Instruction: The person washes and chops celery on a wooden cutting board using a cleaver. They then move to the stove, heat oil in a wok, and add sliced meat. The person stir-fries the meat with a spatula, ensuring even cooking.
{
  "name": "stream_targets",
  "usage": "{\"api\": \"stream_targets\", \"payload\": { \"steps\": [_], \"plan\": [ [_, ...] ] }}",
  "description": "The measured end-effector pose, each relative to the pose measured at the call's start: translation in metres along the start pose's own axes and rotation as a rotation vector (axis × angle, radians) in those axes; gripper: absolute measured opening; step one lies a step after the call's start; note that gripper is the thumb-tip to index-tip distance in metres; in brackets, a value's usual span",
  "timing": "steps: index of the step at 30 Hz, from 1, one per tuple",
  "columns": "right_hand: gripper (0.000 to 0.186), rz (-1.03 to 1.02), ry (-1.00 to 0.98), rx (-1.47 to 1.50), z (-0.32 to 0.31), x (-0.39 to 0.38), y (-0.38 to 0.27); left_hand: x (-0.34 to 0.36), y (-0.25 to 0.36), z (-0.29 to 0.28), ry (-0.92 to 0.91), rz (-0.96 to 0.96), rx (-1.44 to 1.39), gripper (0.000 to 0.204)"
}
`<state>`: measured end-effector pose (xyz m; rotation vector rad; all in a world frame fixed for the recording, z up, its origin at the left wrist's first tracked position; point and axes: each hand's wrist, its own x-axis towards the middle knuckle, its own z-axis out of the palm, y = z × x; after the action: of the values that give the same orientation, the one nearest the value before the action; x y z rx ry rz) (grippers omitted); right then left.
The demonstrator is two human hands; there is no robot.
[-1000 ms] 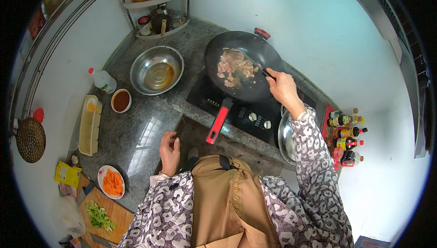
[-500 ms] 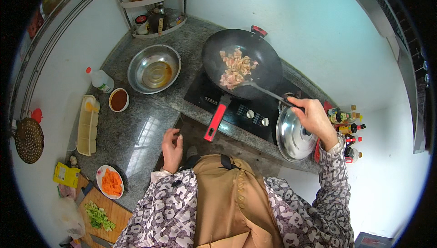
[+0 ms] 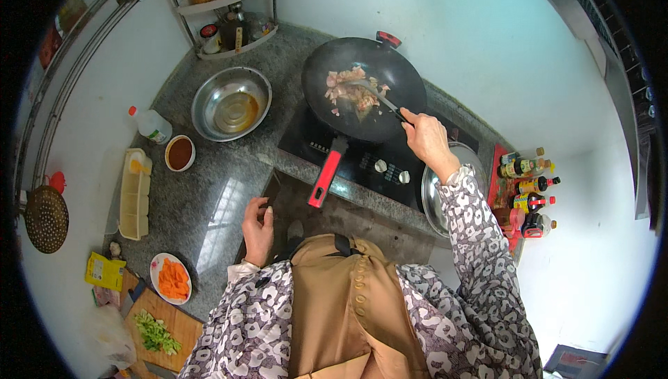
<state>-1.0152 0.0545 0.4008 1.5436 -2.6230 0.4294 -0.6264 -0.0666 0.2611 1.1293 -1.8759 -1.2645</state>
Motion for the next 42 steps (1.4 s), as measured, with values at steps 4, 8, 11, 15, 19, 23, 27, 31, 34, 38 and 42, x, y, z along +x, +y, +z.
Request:
{"api": "stream_targets", "payload": {
  "steps": [4,8,11,15,19,23,27,31,34,38,42],
  "plan": [
    [0.037,-0.003,-0.087,-0.059,0.008,-0.029,0.02,-0.009,-0.017,0.003,0.005,0.004,-0.012,0.026],
    [0.038,0.013,-0.087,-0.047,0.007,-0.045,0.027,-0.016,-0.021,0.013,-0.004,0.009,-0.015,0.025],
    [0.029,-0.116,0.201,-0.03,0.007,-0.052,0.02,-0.02,-0.008,0.016,-0.005,-0.021,-0.006,0.025],
    [0.014,-0.156,0.134,0.173,0.013,-0.095,0.002,-0.032,-0.006,0.014,0.032,-0.05,0.019,0.025],
    [0.023,0.008,-0.046,0.199,0.09,-0.134,0.035,-0.054,-0.001,0.016,0.103,-0.051,0.032,0.027],
    [0.035,0.138,-0.082,0.215,0.152,-0.117,0.047,-0.098,-0.003,0.003,0.175,-0.153,0.09,0.026],
    [0.033,0.172,-0.073,0.189,0.183,-0.1,0.038,-0.125,-0.021,-0.01,0.222,-0.194,0.085,0.026],
    [0.026,0.138,-0.022,0.124,0.198,-0.095,0.038,-0.137,-0.033,-0.017,0.243,-0.255,0.052,0.027],
    [0.022,0.169,0.002,0.061,0.204,-0.096,0.04,-0.142,-0.045,-0.022,0.228,-0.297,0.023,0.028],
    [0.016,-0.064,0.07,0.154,0.203,-0.096,0.047,-0.157,-0.066,-0.029,0.21,-0.367,-0.045,0.029],
    [0.026,0.091,0.036,0.346,0.221,-0.096,0.071,-0.169,-0.084,-0.035,0.178,-0.407,-0.104,0.029]
  ]
}}
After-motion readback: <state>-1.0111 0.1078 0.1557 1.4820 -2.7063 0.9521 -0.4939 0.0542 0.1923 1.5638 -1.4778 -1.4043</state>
